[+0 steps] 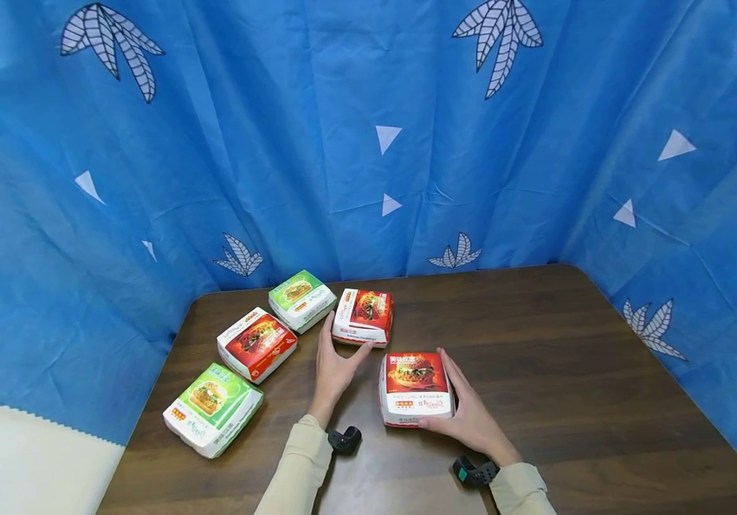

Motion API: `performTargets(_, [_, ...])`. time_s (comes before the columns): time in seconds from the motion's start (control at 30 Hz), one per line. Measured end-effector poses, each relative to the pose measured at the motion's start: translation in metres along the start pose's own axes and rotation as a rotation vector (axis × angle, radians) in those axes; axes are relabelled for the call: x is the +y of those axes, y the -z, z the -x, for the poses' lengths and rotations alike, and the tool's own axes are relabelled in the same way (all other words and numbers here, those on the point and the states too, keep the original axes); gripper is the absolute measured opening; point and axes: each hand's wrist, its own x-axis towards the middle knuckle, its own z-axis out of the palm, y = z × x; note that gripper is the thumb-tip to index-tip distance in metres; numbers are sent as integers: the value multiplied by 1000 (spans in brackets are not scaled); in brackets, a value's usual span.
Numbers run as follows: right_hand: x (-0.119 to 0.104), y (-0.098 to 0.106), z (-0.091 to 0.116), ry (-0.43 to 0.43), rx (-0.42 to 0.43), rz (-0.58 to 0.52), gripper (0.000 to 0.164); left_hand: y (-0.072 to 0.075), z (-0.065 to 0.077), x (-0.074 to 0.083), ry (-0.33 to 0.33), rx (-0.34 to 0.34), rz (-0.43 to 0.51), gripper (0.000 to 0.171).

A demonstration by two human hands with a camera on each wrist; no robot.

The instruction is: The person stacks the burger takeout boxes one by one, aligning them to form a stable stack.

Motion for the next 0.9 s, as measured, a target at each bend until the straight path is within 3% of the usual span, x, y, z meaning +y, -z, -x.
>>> performTargets(0.47, [-2, 1, -2, -8, -9, 15, 123, 2, -10, -2, -39, -54, -53, 99])
performTargets(0.9, [-1, 0, 0, -24, -8, 15, 123, 2, -17, -5, -59, -73, -48, 111])
